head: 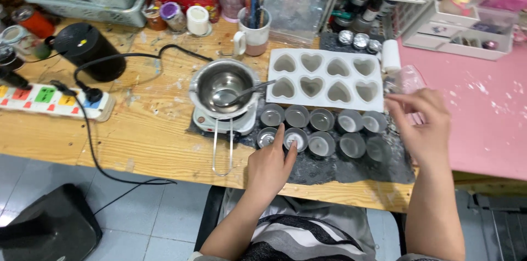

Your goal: Placing wicks into small metal tins as part of a candle-making process.

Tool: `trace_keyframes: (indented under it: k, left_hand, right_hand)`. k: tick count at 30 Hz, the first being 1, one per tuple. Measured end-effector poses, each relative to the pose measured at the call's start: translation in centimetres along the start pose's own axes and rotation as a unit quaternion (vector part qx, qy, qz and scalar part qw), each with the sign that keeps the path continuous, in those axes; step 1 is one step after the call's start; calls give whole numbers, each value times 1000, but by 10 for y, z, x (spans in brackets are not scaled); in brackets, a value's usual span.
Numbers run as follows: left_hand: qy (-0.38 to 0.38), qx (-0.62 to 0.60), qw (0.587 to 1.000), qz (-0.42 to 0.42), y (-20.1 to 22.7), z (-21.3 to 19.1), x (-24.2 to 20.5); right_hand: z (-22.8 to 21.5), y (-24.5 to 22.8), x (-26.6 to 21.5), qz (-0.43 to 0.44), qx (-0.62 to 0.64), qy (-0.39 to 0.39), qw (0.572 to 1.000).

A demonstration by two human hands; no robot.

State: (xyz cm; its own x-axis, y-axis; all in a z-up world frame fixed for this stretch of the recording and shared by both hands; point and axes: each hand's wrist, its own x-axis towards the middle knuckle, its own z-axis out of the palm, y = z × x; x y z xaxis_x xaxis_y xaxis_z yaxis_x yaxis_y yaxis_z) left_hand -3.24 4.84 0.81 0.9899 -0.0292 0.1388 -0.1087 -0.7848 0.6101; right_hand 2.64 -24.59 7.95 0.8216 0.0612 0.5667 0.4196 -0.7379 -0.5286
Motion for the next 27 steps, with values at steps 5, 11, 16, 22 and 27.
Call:
trace_keyframes:
  k: [5, 11, 16, 22, 27]
  left_hand:
    - [-33, -76, 995, 52, 26, 9, -4]
    - [-65, -126, 976, 164, 46, 32, -10]
    - [-70, -124, 968, 208, 55, 52, -19]
    - [-86, -116, 963, 228, 54, 68, -25]
    - [-96, -111, 961, 235, 56, 72, -27]
  right_hand:
    - [-33, 67, -40, 43, -137, 42, 989]
    - [-10, 118, -64, 40, -307, -58, 949]
    - [10, 139, -62, 20, -351, -111, 930]
    - [11, 142, -56, 16, -324, -111, 939]
    - [13, 145, -45, 1, -344, -148, 927]
